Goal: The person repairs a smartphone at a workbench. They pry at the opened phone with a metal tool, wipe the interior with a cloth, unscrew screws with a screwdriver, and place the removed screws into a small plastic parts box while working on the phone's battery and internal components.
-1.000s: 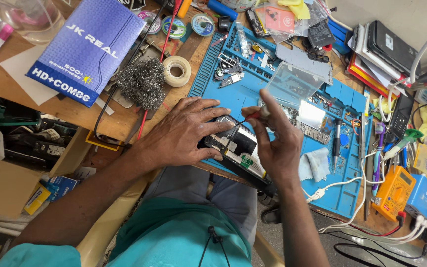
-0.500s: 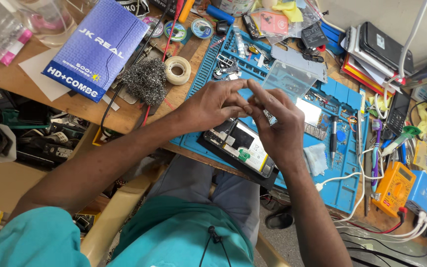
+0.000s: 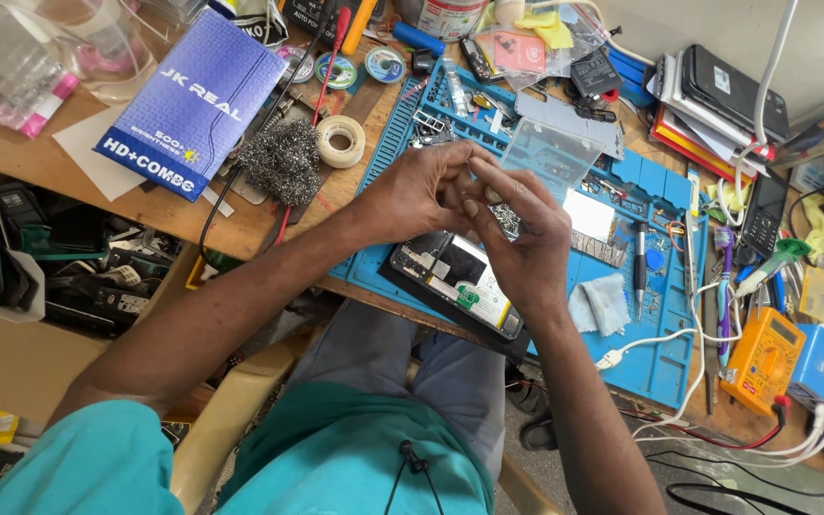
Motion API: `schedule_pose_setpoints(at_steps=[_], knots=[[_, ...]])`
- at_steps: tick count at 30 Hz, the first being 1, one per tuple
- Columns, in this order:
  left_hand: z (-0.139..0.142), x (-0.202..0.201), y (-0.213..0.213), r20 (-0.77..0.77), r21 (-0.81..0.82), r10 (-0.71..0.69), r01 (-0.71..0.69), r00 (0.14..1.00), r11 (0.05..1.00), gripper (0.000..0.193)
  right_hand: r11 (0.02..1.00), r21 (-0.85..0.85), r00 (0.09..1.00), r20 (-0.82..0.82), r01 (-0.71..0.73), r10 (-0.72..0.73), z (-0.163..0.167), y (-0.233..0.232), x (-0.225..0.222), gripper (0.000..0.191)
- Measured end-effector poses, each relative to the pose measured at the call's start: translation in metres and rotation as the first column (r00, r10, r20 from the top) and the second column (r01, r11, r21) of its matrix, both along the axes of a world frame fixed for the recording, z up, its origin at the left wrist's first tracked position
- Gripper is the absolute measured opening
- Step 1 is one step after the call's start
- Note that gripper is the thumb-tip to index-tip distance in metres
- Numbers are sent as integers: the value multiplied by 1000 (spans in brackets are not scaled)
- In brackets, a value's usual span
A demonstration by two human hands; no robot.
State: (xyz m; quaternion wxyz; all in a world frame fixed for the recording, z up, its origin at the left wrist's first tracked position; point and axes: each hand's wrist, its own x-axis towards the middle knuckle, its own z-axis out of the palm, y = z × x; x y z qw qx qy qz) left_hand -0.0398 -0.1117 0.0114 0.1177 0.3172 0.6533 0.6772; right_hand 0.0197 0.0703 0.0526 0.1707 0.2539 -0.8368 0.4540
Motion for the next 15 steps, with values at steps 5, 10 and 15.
schedule_pose_setpoints(at_steps=[5, 10, 15], knots=[[-2, -3, -4, 55, 18, -156, 155, 986, 988, 47, 1000, 18, 1000, 17, -10, 9, 0, 1, 0, 55], [-9, -4, -3, 43, 135, -105, 99, 994, 986, 50, 997, 47, 998, -4, -62, 62, 2, -1, 3, 62], [-13, -6, -6, 70, 43, -181, 178, 981, 983, 47, 993, 120, 998, -59, -12, 19, 1, -3, 4, 62]])
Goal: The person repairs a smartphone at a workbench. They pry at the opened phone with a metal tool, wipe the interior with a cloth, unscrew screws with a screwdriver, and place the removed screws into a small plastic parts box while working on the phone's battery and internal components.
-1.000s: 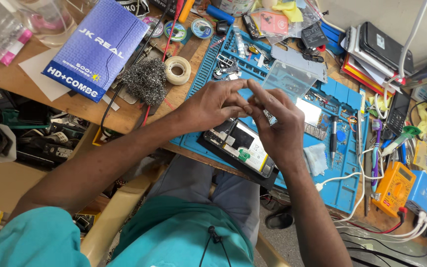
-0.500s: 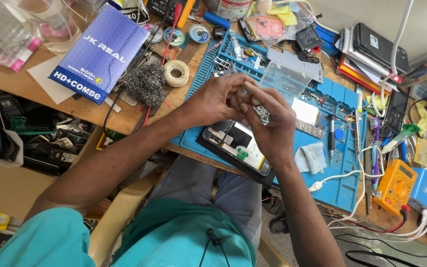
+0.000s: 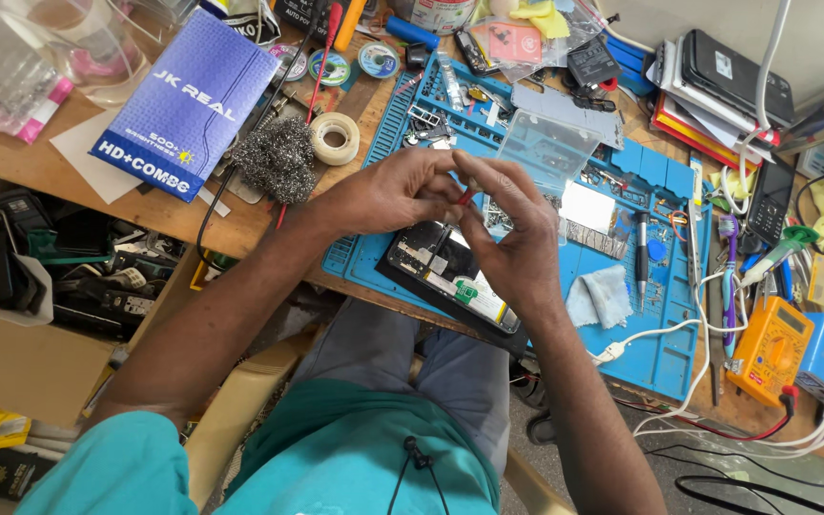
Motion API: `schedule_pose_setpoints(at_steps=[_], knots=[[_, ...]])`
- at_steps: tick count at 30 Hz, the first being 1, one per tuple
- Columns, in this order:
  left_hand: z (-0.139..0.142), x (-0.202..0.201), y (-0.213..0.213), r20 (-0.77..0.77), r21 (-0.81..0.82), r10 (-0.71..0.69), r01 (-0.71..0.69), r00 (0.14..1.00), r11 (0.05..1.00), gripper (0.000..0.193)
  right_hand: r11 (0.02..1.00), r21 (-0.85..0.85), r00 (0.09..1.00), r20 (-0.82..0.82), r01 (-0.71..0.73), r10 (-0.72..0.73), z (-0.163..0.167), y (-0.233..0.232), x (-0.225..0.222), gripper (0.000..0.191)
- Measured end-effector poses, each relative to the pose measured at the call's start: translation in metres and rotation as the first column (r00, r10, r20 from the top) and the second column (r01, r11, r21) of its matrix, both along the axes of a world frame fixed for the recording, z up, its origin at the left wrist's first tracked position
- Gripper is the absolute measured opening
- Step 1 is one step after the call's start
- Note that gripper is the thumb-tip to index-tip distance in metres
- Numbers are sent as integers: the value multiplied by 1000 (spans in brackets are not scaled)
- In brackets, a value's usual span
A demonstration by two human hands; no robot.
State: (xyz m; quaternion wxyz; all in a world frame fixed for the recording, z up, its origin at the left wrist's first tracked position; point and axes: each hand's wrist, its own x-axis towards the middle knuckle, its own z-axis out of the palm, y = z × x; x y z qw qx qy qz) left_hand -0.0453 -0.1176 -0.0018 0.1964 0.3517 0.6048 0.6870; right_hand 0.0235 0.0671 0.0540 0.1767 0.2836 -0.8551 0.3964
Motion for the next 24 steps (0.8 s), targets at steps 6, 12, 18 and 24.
schedule_pose_setpoints(at_steps=[6, 12, 18, 24], knots=[[0, -1, 2, -140, -27, 185, -191, 973, 981, 51, 998, -55, 1000, 13, 19, -19, -7, 1, -2, 63], [3, 4, 0, -216, -101, 194, -219, 957, 970, 44, 998, -64, 1000, -11, 22, -23, -11, 2, -2, 66], [9, 8, -6, -292, -178, 252, -312, 923, 933, 37, 999, -2, 997, -60, 40, -40, -19, 1, 0, 66], [10, 20, -19, -597, -237, 247, -462, 763, 854, 14, 967, -249, 979, 183, -44, 92, -29, 6, -1, 60]])
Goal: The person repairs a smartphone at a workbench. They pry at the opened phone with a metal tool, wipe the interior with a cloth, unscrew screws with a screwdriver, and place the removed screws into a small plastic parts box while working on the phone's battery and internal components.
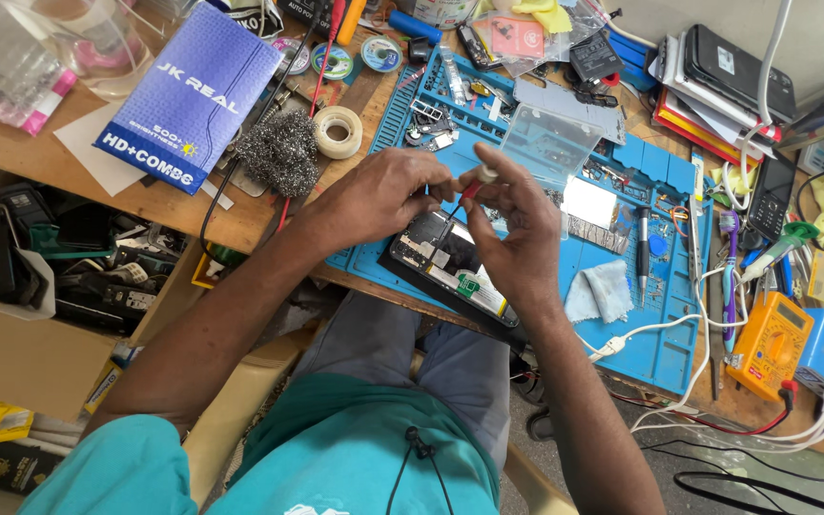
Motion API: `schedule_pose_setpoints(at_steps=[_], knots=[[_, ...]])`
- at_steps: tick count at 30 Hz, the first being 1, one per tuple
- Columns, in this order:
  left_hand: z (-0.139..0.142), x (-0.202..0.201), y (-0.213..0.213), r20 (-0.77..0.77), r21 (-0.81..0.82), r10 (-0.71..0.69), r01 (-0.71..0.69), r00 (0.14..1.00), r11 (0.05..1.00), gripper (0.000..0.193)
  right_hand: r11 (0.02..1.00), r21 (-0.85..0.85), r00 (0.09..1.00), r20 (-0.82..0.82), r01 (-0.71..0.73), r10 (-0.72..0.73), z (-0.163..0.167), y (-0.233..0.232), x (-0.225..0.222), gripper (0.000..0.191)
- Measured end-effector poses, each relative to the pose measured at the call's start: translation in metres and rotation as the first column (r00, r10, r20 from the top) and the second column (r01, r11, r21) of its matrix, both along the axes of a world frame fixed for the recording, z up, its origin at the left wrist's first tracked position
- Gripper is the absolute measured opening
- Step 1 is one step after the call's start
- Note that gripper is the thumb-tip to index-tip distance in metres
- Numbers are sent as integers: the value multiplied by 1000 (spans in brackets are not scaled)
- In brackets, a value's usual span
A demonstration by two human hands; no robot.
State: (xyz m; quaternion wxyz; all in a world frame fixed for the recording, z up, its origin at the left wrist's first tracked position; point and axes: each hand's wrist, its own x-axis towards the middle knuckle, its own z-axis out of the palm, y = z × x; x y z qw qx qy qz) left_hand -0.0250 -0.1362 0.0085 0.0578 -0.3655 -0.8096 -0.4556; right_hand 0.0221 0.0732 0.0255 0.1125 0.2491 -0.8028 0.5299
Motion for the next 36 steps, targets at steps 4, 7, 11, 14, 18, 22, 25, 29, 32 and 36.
schedule_pose_setpoints(at_steps=[4, 7, 11, 14, 18, 22, 25, 29, 32, 36], knots=[[4, 4, 1, -31, -55, -10, 8, 999, 998, 12, 982, -188, 1000, -13, -10, 7, -1, 6, 1, 61], [8, 6, 5, -60, -142, -8, -1, 998, 990, 10, 975, -223, 1000, -4, 16, -17, 3, 10, 4, 63], [12, 7, 13, -79, -295, -10, -14, 997, 956, 7, 964, -231, 989, -22, 135, -144, 11, 20, 15, 62], [14, 6, 16, -193, -366, -70, -6, 979, 931, 9, 911, -372, 977, -42, 179, -209, 14, 38, 31, 61], [16, 7, 18, -267, -460, -121, -16, 956, 888, 8, 784, -557, 929, -56, 275, -366, 15, 81, 64, 67], [16, 9, 22, -318, -607, -168, -65, 933, 792, 15, 658, -668, 873, -24, 349, -487, 10, 123, 105, 70], [17, 9, 25, -327, -668, -210, -68, 921, 741, 16, 625, -679, 840, -21, 386, -542, -1, 143, 134, 68], [22, 8, 20, -384, -679, -259, -81, 886, 730, 16, 582, -659, 792, 34, 476, -609, -18, 150, 163, 67], [30, 6, 17, -284, -615, -189, -28, 940, 788, 12, 565, -650, 778, 67, 509, -624, -26, 149, 173, 69], [40, -5, 40, -245, -545, -173, 13, 954, 838, 12, 563, -618, 772, 115, 548, -625, -27, 144, 170, 68]])
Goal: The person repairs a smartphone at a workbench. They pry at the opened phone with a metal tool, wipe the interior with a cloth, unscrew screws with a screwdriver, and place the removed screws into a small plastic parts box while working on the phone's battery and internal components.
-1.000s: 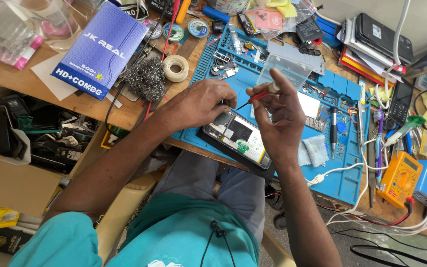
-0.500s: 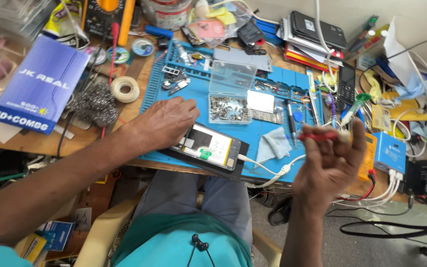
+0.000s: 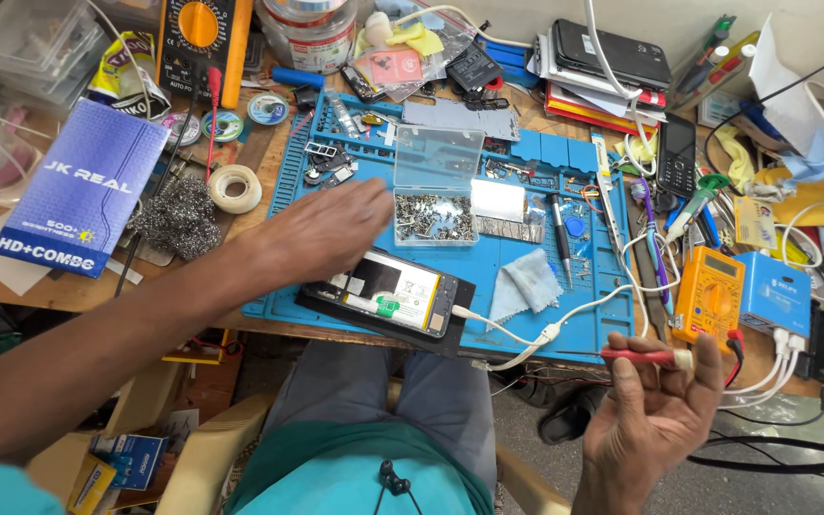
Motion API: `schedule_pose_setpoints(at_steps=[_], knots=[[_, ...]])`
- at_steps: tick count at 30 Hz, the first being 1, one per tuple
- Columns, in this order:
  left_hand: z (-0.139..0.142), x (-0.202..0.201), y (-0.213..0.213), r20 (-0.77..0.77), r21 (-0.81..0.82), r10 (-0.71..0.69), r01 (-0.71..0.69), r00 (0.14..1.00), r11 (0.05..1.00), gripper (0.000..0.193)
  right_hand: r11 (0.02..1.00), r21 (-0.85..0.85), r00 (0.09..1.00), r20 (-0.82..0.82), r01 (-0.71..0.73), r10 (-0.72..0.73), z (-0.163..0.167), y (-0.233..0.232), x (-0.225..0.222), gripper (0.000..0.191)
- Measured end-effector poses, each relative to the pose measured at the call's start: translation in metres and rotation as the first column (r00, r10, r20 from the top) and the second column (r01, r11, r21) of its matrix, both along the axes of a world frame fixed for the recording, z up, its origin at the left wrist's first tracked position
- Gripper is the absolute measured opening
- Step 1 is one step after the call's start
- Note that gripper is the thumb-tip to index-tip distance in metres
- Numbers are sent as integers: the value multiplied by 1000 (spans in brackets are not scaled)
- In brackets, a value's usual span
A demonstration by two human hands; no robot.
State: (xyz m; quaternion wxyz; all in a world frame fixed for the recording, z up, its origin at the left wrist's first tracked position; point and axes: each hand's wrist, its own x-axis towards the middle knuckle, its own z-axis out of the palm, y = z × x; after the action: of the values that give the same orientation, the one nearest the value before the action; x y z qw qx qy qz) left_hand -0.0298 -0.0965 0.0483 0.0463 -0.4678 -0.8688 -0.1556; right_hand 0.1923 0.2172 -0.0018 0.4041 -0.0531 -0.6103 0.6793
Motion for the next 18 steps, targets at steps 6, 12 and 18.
schedule_pose_setpoints(at_steps=[6, 12, 18], knots=[[-5, -37, 54, -125, 79, -87, 97, 988, 992, 17, 996, 29, 996, 28, -88, 87, 15, 3, -31, 62], [-10, -49, 63, -117, 104, -94, 107, 989, 989, 19, 905, 337, 889, 450, -259, 87, 37, 9, -90, 59], [9, -25, 35, 69, 227, 10, -26, 998, 973, 19, 561, 702, 826, 561, -439, -54, 38, -7, -149, 47]])
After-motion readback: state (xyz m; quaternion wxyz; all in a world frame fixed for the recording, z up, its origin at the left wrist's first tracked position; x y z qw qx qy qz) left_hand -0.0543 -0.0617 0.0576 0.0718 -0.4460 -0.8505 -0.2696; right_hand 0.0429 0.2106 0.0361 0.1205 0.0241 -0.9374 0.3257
